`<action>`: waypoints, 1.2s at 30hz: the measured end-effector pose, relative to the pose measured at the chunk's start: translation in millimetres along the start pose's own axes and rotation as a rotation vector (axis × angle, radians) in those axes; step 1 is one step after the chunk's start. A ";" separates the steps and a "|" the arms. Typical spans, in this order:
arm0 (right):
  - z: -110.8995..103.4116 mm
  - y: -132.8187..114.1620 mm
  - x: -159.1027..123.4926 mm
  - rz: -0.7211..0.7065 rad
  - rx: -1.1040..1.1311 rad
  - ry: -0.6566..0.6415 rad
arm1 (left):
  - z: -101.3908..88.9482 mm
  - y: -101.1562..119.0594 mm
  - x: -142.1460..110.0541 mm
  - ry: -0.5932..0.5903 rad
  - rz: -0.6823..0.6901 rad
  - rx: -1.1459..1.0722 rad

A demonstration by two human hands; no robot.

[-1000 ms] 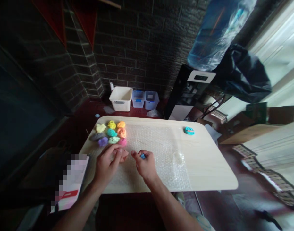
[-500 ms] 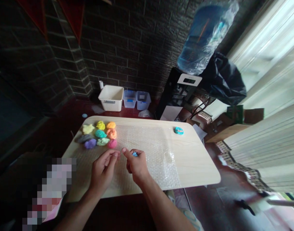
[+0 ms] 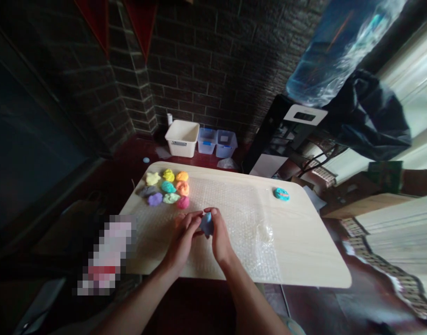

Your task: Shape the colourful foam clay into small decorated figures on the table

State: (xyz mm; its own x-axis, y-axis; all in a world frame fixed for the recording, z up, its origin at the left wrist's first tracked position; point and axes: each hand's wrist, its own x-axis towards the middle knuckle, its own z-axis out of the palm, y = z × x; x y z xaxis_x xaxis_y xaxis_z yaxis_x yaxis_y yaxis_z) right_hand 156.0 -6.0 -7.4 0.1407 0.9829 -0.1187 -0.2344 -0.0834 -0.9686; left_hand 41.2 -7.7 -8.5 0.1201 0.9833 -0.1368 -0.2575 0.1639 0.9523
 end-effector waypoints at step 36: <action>-10.5 -17.6 -4.2 0.078 0.160 -0.191 | -16.8 8.3 14.4 -0.051 -0.055 -0.313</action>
State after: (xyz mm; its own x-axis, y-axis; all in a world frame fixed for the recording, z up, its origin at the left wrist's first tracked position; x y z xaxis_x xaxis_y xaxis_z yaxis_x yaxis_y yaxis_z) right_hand 169.7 -10.5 7.9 -0.0646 0.9890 -0.1332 -0.3886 -0.1479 -0.9094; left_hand 24.7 9.2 -7.1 0.1881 0.9683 -0.1645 -0.5307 0.2411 0.8126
